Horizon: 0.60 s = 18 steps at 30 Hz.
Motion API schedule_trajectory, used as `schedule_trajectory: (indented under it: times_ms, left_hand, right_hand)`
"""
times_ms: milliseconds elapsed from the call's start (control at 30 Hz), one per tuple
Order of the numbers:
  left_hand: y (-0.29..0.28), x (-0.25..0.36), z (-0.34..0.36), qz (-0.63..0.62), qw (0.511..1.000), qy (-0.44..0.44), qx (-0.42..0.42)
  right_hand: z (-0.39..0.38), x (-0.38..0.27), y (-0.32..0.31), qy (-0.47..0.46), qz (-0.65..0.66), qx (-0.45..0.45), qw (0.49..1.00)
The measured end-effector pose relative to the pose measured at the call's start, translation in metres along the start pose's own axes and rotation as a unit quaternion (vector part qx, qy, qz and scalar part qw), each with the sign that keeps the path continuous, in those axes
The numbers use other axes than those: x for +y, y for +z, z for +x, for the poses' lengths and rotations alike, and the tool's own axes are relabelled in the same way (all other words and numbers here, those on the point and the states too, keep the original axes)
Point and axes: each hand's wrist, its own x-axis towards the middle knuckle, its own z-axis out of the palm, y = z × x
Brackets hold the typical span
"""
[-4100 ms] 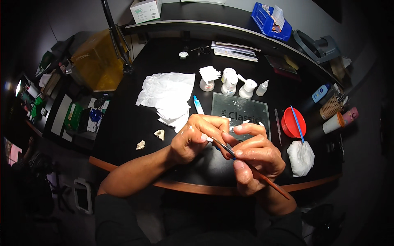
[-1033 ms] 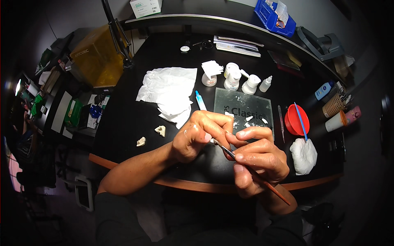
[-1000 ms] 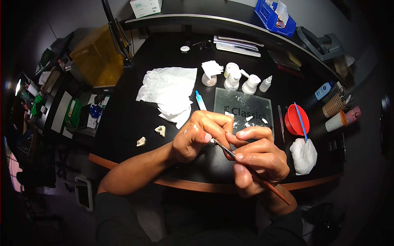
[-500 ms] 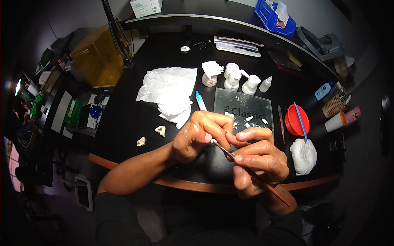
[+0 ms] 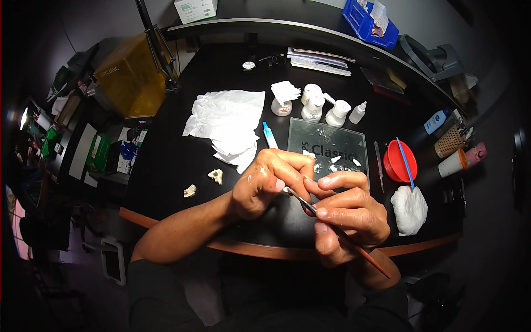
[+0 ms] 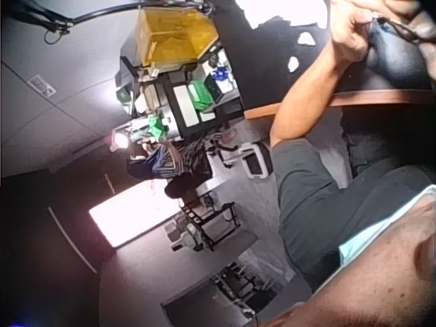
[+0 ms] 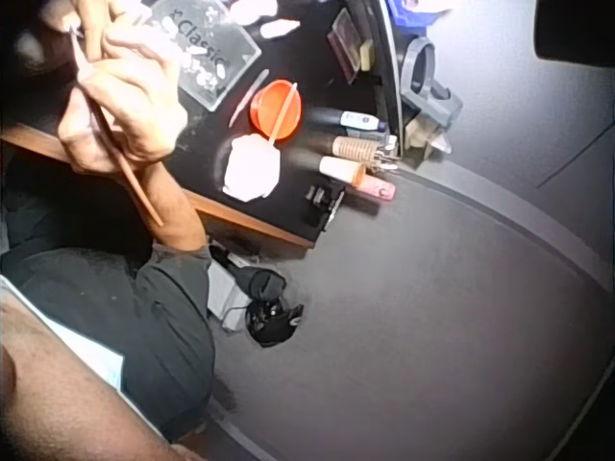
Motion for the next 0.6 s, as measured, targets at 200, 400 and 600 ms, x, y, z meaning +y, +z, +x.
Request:
schedule_trajectory:
  times_ms: [200,400,600]
  left_hand:
    - [0.0008,-0.0018,-0.0008,-0.008,1.0,-0.001,0.007]
    - [-0.0004,-0.0017,-0.0018,-0.004,1.0,-0.009,0.007]
    - [0.001,-0.0013,-0.0016,-0.008,1.0,-0.001,0.007]
  right_hand:
    - [-0.0002,0.0001,0.0,-0.001,0.008,0.004,1.0]
    - [0.0002,0.0011,-0.0002,-0.003,0.01,0.001,1.0]
    - [-0.0007,-0.0006,-0.0011,0.002,0.009,0.002,1.0]
